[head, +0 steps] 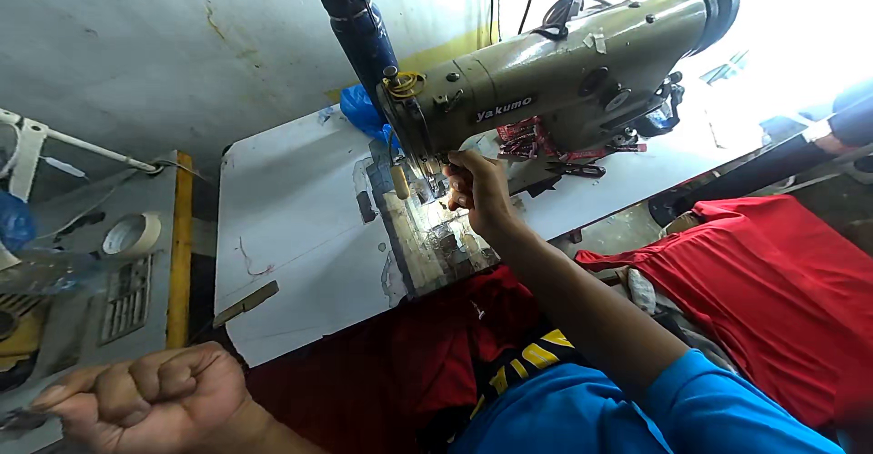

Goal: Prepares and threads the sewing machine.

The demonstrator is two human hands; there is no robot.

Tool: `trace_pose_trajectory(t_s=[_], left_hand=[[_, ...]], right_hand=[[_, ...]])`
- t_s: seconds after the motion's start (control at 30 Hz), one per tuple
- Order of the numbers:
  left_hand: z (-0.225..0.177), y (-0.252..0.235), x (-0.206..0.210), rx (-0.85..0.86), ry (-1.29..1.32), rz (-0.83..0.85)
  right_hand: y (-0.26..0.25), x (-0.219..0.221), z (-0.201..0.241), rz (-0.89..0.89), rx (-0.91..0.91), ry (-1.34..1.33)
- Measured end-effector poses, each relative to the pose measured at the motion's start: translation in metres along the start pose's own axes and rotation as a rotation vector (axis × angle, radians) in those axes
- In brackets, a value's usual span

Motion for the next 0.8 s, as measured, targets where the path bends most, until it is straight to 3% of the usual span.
trace_pose_trajectory(t_s=[0.53, 0.8], left_hand=[[-0.011, 0.001, 0.015, 0.130, 0.062, -0.023], [-0.006, -0.005, 0.018, 0.021, -0.156, 0.004]], right_hand=[[0.026, -0.036, -0.018, -0.006, -0.015, 0.182], [0.015, -0.049, -0.029, 0.016, -0.112, 0.332]])
Point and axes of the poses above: each hand's wrist, its own y-axis away from the middle knuckle, its own x-axis out of the palm, z = x × y, the point moved 2 cm from there along -y, towards the middle knuckle, and after that the axes turned 9 degrees about x, right-handed, at the moved point
